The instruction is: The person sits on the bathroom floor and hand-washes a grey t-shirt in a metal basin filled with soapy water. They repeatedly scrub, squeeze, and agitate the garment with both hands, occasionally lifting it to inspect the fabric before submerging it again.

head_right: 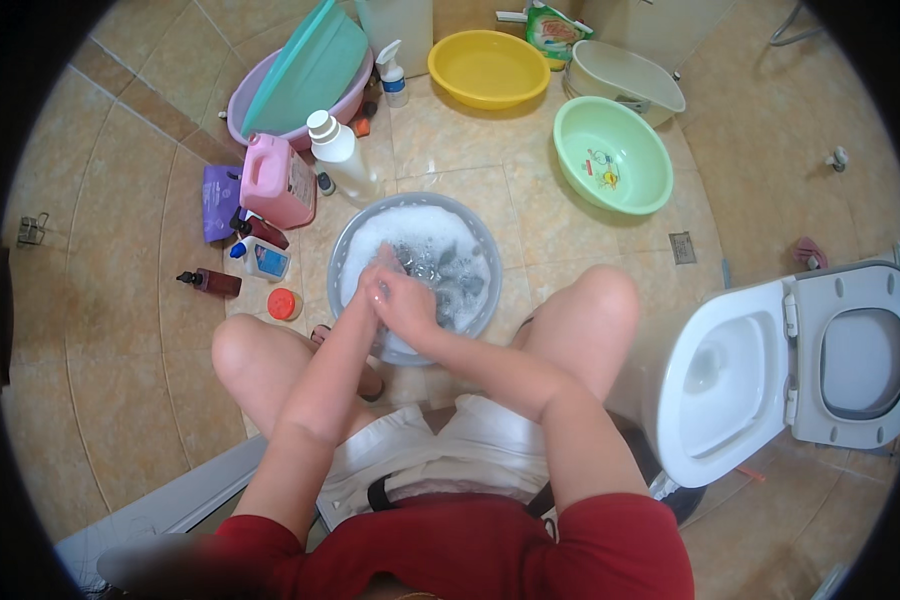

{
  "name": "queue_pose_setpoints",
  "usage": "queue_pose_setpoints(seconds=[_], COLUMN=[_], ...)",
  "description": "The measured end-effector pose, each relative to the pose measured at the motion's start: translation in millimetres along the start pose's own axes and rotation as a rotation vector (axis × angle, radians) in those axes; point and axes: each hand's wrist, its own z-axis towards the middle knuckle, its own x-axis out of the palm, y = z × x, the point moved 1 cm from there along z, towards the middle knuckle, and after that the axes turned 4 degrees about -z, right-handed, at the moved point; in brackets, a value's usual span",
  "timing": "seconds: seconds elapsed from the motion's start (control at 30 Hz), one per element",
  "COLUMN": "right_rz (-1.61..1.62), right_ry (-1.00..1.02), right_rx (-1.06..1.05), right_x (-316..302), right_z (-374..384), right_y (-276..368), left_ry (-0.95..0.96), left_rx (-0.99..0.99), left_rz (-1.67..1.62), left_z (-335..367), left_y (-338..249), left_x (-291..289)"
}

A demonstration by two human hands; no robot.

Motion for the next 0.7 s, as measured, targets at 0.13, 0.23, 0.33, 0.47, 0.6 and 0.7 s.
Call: queue_pose_setpoints(seconds=[0.13,0.23,0.33,0.47,0.6,0.7], right_rz=[-0.002,0.068,0.134,0.100,0.126,0.040], right_ry=[-0.145,-0.160,-0.186,-0.151,-0.217,-0.160], right_rx=[0.124,0.160,0.108,-0.100,0.063,0.133], right_x=[-7.4,-14.9,-16.6,-8.8,-14.8,-22.8], right_z=[19.1,31.4,18.0,-2.2,33.4,33.0], right_y=[-19.2,-21.5,-6.6,12.6,-20.4,-15.9], left_ry=[-0.002,-0.037,-0.004,0.034,-0.001,-0.056], left_rx=[0.033,0.029,0.116,0.142,0.176,0.178], left_rz=[-0.019,0.034,0.023,0.012,0.000,0.103], left_z=[-83.2,-80.1,-67.6,-49.8,-76.1,-85.8], left_y=[-28.3,-22.7,-22.2,-29.0,-30.0,-36.8], left_x=[57.4,56.3,48.4,28.1,59.4,62.3])
